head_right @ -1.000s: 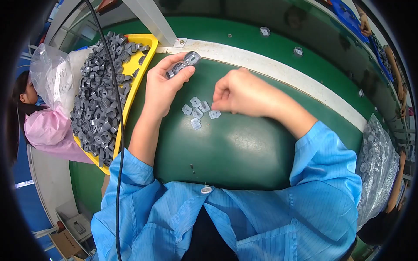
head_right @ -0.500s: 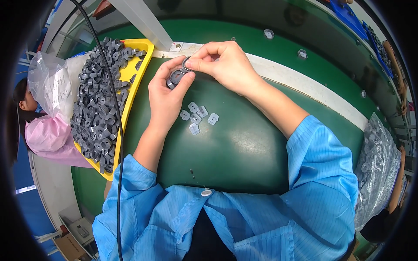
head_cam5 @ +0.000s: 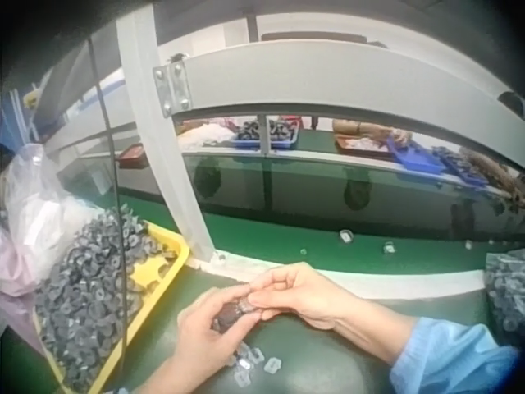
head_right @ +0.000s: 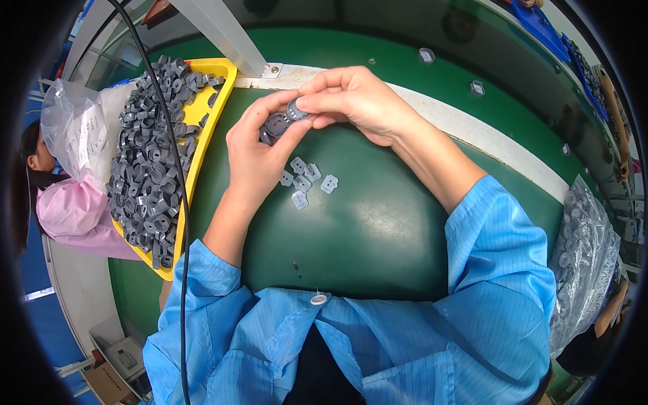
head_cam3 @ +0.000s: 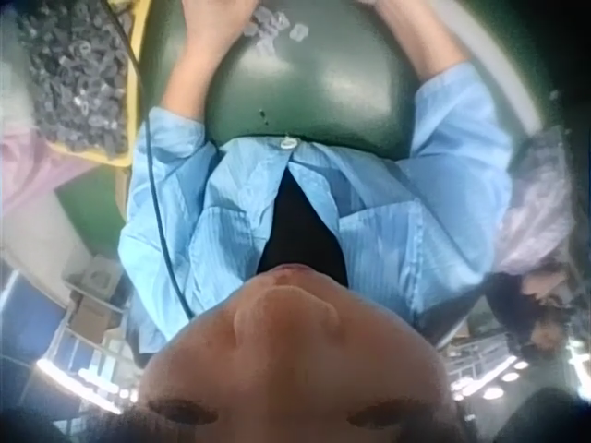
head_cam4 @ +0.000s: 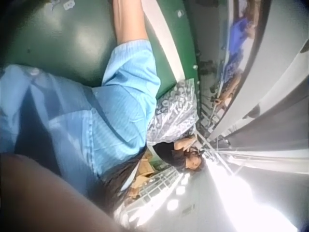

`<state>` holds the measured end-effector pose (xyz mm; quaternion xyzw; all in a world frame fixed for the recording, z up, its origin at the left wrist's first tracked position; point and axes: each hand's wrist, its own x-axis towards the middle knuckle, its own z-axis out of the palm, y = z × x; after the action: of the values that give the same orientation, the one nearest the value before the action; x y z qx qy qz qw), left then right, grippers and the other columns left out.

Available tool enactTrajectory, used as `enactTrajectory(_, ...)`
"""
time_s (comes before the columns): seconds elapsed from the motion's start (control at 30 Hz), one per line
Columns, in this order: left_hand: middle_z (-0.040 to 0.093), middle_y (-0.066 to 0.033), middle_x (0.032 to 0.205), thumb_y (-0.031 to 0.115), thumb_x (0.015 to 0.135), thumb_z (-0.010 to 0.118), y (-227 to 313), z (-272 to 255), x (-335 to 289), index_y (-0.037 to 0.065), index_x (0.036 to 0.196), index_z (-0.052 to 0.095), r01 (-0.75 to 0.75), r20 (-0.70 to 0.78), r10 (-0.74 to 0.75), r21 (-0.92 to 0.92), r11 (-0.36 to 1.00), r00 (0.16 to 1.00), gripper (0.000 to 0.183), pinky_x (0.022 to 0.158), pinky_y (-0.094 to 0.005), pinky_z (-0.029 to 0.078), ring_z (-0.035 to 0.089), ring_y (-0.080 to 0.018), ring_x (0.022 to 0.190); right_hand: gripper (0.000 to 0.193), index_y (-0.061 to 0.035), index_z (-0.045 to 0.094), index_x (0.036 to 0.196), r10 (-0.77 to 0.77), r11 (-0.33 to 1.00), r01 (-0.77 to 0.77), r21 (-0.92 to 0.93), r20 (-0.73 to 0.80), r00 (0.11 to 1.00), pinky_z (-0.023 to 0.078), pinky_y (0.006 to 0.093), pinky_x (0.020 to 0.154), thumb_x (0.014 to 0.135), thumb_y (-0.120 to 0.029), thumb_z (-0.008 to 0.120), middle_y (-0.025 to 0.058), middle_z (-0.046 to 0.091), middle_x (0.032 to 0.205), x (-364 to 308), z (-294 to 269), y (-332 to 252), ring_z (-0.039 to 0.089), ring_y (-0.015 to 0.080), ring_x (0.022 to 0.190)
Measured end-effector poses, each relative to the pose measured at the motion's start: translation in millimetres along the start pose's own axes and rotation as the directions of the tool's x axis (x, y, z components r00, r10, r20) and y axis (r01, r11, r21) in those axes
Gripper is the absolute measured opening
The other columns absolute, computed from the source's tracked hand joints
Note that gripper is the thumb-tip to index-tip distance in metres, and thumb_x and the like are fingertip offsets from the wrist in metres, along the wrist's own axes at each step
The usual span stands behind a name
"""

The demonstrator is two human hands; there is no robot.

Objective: The person fits small white plastic clips into grey plastic circular components by hand, assembling them on a production line.

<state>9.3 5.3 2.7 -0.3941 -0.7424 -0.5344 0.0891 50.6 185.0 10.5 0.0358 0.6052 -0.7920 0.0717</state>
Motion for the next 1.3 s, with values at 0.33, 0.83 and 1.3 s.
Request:
enactTrajectory(0.33, 0.065, -0.01, 0.086, 0.001, 0.069, 0.077, 2, 1, -2, 0.003, 0.098, 0.063, -0.091, -0.159, 0.103, 0.082, 0.992, 0.982, 0.033, 0.062, -0.0281, 0.052, 0.064, -0.0206, 0.072, 0.01, -0.0029, 0.069, 0.084, -0.507, 0.77, 0.361, -0.527, -0.159, 0.847, 0.052, 0.0219, 0.061, 0.078, -0.011, 0.072, 0.0058, 0.064, 0.089, -14, 25, 3, 0.06, 0.0088, 0.072)
enactTrajectory(0.83, 0.063, -0.0078, 0.088, 0.003, 0.069, 0.078, 2, 6, 2, 0.005, 0.099, 0.063, -0.215, -0.051, 0.219, 0.076, 0.974, 0.974, 0.034, 0.062, -0.0286, 0.053, 0.064, -0.0208, 0.076, 0.014, -0.0019, 0.068, 0.09, -0.065, 0.998, 0.065, 0.007, 0.052, 0.997, 0.053, 0.0191, 0.064, 0.084, -0.015, 0.068, 0.0064, 0.067, 0.084, -6, -2, 0, 0.064, 0.0099, 0.072)
enactTrajectory(1.3, 0.062, -0.006, 0.09, 0.006, 0.068, 0.078, -3, -12, 5, 0.007, 0.103, 0.066, -0.188, 0.259, 0.183, -0.005, 0.982, 0.948, 0.037, 0.06, -0.0276, 0.053, 0.062, -0.0186, 0.075, 0.019, 0.0027, 0.063, 0.097, 0.151, 0.974, -0.111, -0.199, 0.202, 0.968, 0.056, 0.0231, 0.071, 0.079, -0.002, 0.066, 0.0101, 0.068, 0.079, -11, -12, -17, 0.067, 0.0138, 0.072)
